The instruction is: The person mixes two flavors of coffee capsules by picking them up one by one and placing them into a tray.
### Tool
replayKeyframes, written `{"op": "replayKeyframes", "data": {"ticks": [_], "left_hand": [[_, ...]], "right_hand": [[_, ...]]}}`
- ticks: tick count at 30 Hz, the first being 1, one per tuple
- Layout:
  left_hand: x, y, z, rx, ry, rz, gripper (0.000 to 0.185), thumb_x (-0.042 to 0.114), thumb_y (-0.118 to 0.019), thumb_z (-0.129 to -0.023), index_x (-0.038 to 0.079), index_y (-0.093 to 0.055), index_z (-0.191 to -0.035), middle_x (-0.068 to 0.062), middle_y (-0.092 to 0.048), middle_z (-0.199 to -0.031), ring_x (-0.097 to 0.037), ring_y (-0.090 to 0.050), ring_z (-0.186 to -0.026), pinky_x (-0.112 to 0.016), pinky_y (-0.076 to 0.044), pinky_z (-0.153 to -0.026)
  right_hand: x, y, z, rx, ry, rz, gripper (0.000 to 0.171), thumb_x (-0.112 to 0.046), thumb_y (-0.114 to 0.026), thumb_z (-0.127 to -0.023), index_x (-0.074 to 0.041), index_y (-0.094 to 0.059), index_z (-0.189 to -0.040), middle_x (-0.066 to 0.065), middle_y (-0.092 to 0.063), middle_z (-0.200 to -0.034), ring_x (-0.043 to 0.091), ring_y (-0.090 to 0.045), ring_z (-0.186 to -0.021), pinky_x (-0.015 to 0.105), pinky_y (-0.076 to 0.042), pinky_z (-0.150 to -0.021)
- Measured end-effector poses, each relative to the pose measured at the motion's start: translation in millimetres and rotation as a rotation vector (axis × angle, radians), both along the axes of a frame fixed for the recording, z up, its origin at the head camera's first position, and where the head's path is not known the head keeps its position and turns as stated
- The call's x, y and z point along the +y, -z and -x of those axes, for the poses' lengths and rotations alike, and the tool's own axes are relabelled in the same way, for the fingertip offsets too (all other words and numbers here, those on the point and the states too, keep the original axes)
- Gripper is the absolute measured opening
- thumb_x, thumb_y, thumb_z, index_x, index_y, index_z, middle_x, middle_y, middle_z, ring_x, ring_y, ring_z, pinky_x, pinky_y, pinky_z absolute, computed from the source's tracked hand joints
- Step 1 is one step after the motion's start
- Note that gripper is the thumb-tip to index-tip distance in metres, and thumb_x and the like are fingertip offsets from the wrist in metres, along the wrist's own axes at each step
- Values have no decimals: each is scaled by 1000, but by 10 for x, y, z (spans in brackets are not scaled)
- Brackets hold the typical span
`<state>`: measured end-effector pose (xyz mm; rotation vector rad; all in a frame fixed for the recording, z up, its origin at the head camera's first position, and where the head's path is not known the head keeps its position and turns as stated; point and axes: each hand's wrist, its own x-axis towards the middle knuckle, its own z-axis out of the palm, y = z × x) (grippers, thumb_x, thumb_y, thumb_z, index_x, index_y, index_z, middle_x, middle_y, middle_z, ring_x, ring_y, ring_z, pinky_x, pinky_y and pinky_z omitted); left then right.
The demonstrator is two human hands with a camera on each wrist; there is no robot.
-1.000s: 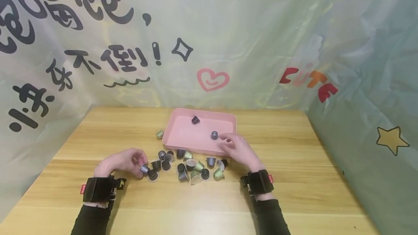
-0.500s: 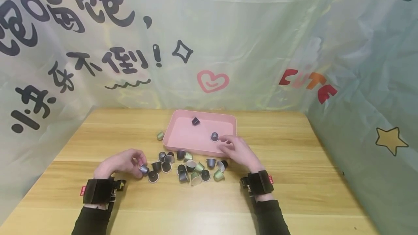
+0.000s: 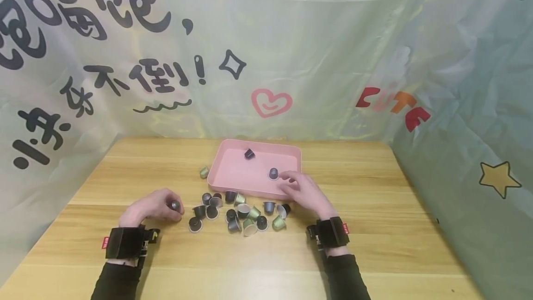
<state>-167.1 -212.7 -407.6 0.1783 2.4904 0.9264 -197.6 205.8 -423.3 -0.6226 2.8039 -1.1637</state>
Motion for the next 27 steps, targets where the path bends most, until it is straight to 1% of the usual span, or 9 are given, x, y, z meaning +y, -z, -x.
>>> {"op": "replayKeyframes", "data": {"ticks": [2, 6, 8, 13, 18, 22, 23, 25, 27], "left_hand": [[-9, 1, 3, 17, -3, -1, 9, 7, -77, -83, 3, -70, -88, -6, -65, -81, -16, -58, -69, -26, -49, -61], [-11, -7, 5, 39, -43, 1, 20, 19, -73, -89, 1, -66, -94, -6, -61, -80, -17, -57, -69, -27, -49, -60], [-5, -13, 17, 56, -62, -5, 25, 25, -69, -94, 1, -62, -91, -4, -57, -76, -17, -54, -66, -27, -47, -59], [15, -22, 75, 148, -47, -16, 37, 35, -55, -102, 9, -48, -78, 2, -43, -65, -14, -45, -56, -27, -40, -54], [55, -36, 95, 199, -75, -19, 44, 46, -46, -105, 11, -44, -79, 1, -42, -65, -16, -45, -55, -29, -39, -55], [102, -37, 98, 244, -115, -23, 50, 54, -39, -105, 8, -46, -86, -2, -44, -71, -18, -45, -61, -30, -40, -57], [115, -37, 100, 265, -121, -19, 52, 55, -36, -106, 7, -48, -89, -4, -46, -74, -19, -47, -65, -31, -42, -59], [140, -38, 103, 309, -129, -17, 57, 55, -32, -107, 2, -53, -100, -10, -55, -84, -23, -55, -76, -38, -51, -67], [162, -40, 106, 358, -132, -20, 60, 52, -28, -108, -1, -55, -109, -17, -62, -96, -28, -61, -88, -45, -55, -78]], "right_hand": [[3, 0, 2, 3, 4, 3, 37, -20, -66, -97, -4, -64, -130, 16, -67, -133, 38, -61, -120, 60, -47, -105], [8, 5, 6, 8, 11, 8, 37, -20, -67, -97, -4, -64, -129, 17, -67, -132, 37, -61, -120, 59, -47, -105], [10, 5, 6, 6, 13, 15, 37, -20, -67, -97, -3, -64, -129, 17, -67, -132, 37, -61, -120, 58, -48, -104], [10, -3, -1, 10, 18, 28, 37, -19, -68, -97, -2, -64, -129, 18, -67, -131, 37, -62, -119, 58, -48, -104], [0, -18, -3, 26, 23, 35, 37, -19, -67, -97, 0, -64, -128, 19, -68, -130, 38, -63, -119, 58, -48, -104], [0, -25, -4, 42, 25, 32, 36, -19, -68, -97, 0, -64, -127, 18, -68, -129, 37, -64, -118, 57, -48, -104], [1, -25, -3, 46, 24, 30, 36, -19, -68, -97, -1, -65, -127, 18, -68, -129, 36, -64, -117, 57, -49, -103], [4, -22, -1, 51, 23, 28, 36, -19, -67, -97, -1, -65, -127, 18, -69, -128, 36, -64, -117, 57, -49, -103], [7, -18, -1, 55, 22, 30, 35, -19, -67, -97, -1, -65, -127, 18, -69, -128, 36, -64, -117, 58, -48, -103]]}}
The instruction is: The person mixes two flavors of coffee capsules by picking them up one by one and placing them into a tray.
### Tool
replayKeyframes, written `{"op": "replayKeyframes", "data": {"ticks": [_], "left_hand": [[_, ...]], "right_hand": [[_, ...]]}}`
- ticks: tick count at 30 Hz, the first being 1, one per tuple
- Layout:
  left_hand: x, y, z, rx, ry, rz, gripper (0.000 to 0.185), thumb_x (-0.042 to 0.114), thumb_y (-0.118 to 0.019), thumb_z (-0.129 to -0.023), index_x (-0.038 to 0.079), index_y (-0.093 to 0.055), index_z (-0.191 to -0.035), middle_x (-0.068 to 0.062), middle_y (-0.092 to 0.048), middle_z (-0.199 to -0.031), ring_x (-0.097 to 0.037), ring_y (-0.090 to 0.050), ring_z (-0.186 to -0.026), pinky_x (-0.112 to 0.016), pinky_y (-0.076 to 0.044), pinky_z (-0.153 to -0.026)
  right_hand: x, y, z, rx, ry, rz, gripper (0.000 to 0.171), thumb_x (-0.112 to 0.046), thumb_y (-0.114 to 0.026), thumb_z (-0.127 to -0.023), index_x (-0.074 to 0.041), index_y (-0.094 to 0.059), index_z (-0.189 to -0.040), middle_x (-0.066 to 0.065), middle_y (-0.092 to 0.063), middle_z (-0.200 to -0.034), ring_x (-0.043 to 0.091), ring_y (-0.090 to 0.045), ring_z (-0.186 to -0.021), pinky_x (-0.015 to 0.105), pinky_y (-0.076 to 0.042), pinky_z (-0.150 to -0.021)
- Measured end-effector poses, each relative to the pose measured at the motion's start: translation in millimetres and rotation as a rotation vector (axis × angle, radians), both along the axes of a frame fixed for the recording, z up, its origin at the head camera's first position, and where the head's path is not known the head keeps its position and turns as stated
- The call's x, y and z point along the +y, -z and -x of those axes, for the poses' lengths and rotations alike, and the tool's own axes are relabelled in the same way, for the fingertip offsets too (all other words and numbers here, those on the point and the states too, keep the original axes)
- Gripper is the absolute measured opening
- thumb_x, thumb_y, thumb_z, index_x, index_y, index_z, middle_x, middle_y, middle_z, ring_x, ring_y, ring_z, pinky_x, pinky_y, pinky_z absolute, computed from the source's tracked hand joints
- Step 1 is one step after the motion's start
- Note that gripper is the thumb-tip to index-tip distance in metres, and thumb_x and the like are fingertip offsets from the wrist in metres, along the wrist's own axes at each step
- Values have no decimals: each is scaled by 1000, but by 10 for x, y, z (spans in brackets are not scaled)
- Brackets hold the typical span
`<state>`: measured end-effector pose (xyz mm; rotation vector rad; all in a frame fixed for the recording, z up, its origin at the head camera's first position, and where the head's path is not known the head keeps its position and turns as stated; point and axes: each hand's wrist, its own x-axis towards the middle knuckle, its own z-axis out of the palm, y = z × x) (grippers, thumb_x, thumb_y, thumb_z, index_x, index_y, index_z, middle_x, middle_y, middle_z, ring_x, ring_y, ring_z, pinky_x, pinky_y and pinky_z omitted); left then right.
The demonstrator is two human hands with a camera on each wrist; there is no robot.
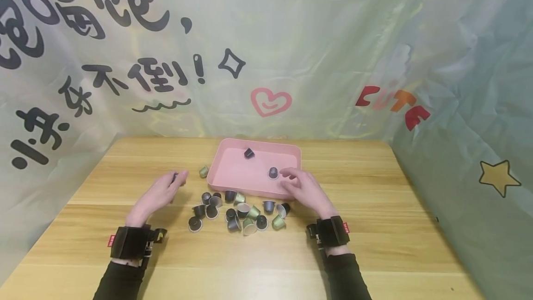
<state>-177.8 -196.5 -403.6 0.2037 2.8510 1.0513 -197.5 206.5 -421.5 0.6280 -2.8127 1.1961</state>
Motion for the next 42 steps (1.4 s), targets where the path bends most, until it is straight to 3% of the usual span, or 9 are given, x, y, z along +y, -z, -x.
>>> {"op": "replayKeyframes", "data": {"ticks": [4, 14, 23, 26, 30, 35, 42], "left_hand": [[43, -19, -7, 77, 2, -24, 58, 46, -23, -110, -2, -54, -119, -23, -64, -117, -36, -62, -109, -53, -53, -94], [221, -116, -35, 179, 8, -136, 44, 33, -26, -111, -2, -52, -122, -19, -60, -115, -34, -58, -111, -53, -49, -99], [385, -108, 1, 220, 3, -198, 43, 29, -33, -111, -4, -49, -134, -25, -54, -133, -38, -53, -123, -56, -43, -107], [430, -117, 7, 249, 11, -198, 40, 25, -36, -110, -2, -52, -135, -24, -54, -132, -37, -54, -118, -53, -45, -103], [493, -133, 15, 267, 37, -185, 36, 22, -43, -108, 1, -57, -134, -19, -56, -117, -29, -53, -102, -41, -46, -88], [583, -126, 46, 227, 70, -194, 35, 26, -56, -103, 6, -62, -131, -13, -58, -106, -23, -51, -94, -30, -42, -80], [704, -81, 113, 172, 113, -234, 26, 24, -69, -96, 8, -68, -116, -11, -67, -100, -17, -57, -83, -28, -47, -73]], "right_hand": [[3, 3, -4, -4, 2, 14, 35, -19, -67, -97, -1, -64, -127, 19, -69, -128, 37, -63, -118, 58, -48, -103], [-4, -15, 4, 13, 12, 16, 33, -17, -66, -97, -1, -65, -127, 20, -69, -126, 35, -63, -118, 57, -49, -100], [-12, -15, 2, 11, 29, 22, 34, -16, -66, -98, -2, -64, -128, 19, -69, -126, 36, -61, -118, 58, -46, -103], [-11, -14, -1, 10, 34, 25, 34, -16, -66, -97, -2, -64, -129, 18, -69, -126, 35, -61, -119, 58, -45, -103], [-9, -13, -1, 15, 38, 25, 34, -17, -66, -98, -3, -64, -129, 17, -69, -127, 33, -60, -117, 58, -45, -102], [-6, -7, 0, 29, 36, 25, 33, -16, -66, -98, -3, -65, -128, 17, -69, -126, 32, -60, -116, 55, -46, -100], [-3, -7, 7, 35, 33, 24, 35, -19, -65, -98, -3, -65, -128, 17, -69, -126, 31, -61, -115, 52, -47, -100]]}}
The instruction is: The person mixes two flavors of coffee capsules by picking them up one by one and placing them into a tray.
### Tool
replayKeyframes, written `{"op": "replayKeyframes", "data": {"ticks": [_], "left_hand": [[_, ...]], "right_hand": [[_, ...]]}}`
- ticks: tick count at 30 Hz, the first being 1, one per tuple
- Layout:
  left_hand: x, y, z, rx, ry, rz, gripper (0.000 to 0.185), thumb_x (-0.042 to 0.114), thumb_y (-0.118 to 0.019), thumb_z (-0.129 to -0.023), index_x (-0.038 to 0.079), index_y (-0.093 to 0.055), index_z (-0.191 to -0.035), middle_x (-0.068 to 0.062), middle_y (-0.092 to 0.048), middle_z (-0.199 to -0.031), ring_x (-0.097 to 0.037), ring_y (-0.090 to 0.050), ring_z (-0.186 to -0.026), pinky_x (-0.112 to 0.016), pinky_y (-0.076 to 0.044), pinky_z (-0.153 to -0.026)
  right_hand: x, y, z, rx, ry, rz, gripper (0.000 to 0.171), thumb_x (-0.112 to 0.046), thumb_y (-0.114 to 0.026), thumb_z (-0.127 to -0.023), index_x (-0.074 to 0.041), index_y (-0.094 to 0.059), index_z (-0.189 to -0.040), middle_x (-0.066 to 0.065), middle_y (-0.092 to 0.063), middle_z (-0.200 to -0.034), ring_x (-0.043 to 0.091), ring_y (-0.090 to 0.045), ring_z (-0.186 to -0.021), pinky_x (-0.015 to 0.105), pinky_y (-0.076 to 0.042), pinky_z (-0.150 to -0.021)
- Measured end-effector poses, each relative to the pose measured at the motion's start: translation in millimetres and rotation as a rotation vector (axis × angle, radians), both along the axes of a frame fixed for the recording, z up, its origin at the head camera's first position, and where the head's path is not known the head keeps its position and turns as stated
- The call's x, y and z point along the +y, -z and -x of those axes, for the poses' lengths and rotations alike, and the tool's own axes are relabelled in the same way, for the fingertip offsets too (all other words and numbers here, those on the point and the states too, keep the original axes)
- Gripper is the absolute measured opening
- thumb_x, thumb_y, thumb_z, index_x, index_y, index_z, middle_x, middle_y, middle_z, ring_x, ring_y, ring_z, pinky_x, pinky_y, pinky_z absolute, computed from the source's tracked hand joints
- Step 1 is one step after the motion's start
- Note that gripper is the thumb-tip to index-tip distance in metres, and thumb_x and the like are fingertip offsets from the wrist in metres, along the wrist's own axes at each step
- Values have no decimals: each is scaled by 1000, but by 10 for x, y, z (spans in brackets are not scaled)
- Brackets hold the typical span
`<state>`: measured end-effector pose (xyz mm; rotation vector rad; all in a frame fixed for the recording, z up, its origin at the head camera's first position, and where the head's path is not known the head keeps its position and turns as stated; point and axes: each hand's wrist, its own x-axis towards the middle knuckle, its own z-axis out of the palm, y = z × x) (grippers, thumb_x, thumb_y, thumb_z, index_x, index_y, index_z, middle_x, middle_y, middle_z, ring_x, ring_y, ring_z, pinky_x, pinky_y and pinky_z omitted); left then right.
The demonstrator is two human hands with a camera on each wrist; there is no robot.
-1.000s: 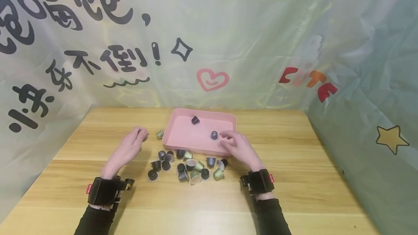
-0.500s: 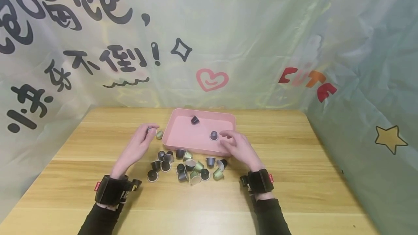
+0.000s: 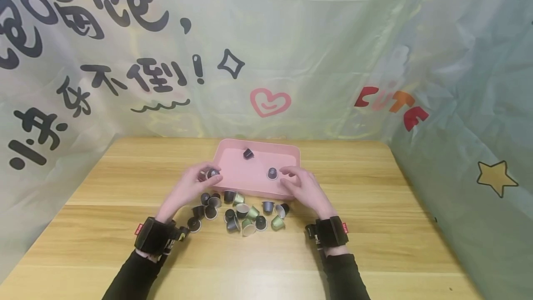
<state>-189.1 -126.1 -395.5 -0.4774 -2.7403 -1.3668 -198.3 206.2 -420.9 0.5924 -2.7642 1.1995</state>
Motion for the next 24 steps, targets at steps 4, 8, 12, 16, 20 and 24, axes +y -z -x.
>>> {"op": "replayKeyframes", "data": {"ticks": [4, 8, 12, 16, 20, 24], "left_hand": [[61, 41, 51, -27, 7, -2, 26, 25, -70, -94, 8, -69, -115, -12, -69, -102, -15, -59, -79, -27, -49, -71], [110, 74, 84, -57, -15, -5, 35, 23, -69, -95, 6, -65, -125, -15, -69, -109, -19, -63, -84, -30, -53, -72], [136, 104, 101, -92, -42, -37, 49, 13, -65, -96, 0, -52, -141, -24, -66, -119, -32, -69, -100, -39, -60, -84], [124, 131, 104, -113, -51, -91, 52, 5, -60, -97, -5, -45, -145, -31, -59, -131, -42, -65, -117, -46, -56, -100], [76, 124, 81, -135, -56, -98, 47, 6, -58, -98, -5, -49, -143, -31, -57, -135, -41, -63, -121, -47, -53, -105], [20, 115, 45, -137, -64, -100, 45, 8, -59, -98, -5, -52, -140, -30, -58, -136, -40, -63, -122, -46, -52, -106]], "right_hand": [[-1, -7, -7, -5, -1, 4, 35, -19, -66, -98, -2, -65, -128, 17, -69, -126, 32, -61, -116, 54, -47, -101], [-6, -23, -16, -9, -2, 11, 34, -18, -66, -97, -2, -65, -128, 18, -69, -126, 33, -61, -117, 55, -46, -103], [-8, -29, -19, -11, -3, 16, 34, -17, -66, -97, -2, -65, -127, 18, -69, -125, 35, -62, -117, 56, -46, -103], [-8, -32, -17, -9, -4, 19, 34, -17, -66, -97, -1, -65, -127, 19, -69, -125, 35, -62, -116, 57, -46, -104], [-5, -35, -14, -4, -5, 17, 33, -17, -66, -97, -1, -65, -127, 18, -70, -125, 34, -62, -116, 57, -46, -103], [-4, -37, -16, -10, -2, 17, 33, -17, -66, -97, -2, -65, -127, 17, -70, -124, 32, -62, -115, 55, -46, -102]]}}
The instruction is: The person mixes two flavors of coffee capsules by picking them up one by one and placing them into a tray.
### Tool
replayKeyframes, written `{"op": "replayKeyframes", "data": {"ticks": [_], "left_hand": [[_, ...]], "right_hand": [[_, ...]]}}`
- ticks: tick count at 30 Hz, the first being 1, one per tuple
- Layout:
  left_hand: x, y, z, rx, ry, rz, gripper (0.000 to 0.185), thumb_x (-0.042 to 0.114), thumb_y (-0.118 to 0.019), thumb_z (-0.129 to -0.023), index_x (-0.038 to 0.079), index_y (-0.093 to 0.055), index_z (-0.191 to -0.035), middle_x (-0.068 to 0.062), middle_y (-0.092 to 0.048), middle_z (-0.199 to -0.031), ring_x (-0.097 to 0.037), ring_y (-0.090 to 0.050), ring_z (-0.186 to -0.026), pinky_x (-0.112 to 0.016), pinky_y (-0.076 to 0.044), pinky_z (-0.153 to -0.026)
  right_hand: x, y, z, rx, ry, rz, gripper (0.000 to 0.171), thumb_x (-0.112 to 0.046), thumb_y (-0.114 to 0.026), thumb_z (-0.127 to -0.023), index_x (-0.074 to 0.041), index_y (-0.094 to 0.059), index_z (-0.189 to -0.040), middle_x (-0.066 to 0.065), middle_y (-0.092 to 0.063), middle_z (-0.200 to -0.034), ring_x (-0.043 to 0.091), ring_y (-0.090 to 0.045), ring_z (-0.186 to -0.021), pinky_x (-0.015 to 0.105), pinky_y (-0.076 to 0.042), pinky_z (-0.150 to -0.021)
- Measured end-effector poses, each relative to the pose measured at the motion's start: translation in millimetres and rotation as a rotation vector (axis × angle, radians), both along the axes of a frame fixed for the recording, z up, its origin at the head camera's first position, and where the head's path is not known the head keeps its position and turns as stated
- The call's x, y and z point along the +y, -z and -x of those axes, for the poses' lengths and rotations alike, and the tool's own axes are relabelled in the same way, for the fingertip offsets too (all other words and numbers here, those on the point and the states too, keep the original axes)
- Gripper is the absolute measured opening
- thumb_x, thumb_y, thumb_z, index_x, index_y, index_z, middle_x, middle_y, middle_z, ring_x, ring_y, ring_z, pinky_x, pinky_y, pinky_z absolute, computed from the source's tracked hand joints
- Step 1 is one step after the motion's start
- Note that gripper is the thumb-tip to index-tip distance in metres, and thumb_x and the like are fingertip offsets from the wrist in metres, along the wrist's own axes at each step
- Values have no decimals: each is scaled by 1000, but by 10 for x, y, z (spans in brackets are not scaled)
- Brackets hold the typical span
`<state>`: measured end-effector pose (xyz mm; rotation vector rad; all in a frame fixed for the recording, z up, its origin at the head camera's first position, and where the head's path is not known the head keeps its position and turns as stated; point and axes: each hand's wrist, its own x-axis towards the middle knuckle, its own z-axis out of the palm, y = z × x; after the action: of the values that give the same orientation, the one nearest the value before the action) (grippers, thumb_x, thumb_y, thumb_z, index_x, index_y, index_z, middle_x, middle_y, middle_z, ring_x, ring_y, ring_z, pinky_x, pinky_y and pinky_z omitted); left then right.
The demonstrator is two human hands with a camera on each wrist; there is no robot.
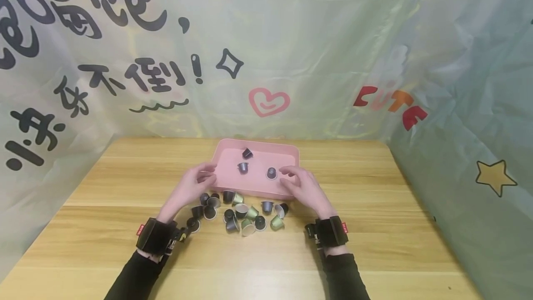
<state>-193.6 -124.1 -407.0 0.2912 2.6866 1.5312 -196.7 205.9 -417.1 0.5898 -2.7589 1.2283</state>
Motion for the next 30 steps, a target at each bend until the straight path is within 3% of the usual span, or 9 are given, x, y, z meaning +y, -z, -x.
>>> {"op": "replayKeyframes", "data": {"ticks": [13, 23, 30], "left_hand": [[-175, 2, -69, 24, -20, -34, 41, 9, -60, -98, -3, -55, -137, -28, -59, -136, -39, -61, -124, -47, -51, -108], [-221, -9, -68, 47, -31, -44, 38, 7, -62, -97, -5, -58, -133, -28, -63, -130, -39, -63, -121, -48, -52, -106], [-240, -2, -59, 60, -38, -31, 37, 7, -62, -97, -5, -58, -132, -29, -63, -128, -40, -63, -121, -50, -51, -107]], "right_hand": [[-2, -10, -7, 14, -14, 6, 31, -17, -64, -98, -2, -65, -126, 16, -73, -115, 26, -64, -103, 50, -51, -91], [5, -18, -3, 22, -33, -11, 27, -14, -66, -97, -2, -69, -120, 9, -75, -103, 15, -61, -82, 25, -51, -73], [3, -13, -12, 25, -64, -24, 23, -12, -67, -96, -1, -71, -116, 10, -76, -107, 16, -64, -82, 27, -54, -75]]}}
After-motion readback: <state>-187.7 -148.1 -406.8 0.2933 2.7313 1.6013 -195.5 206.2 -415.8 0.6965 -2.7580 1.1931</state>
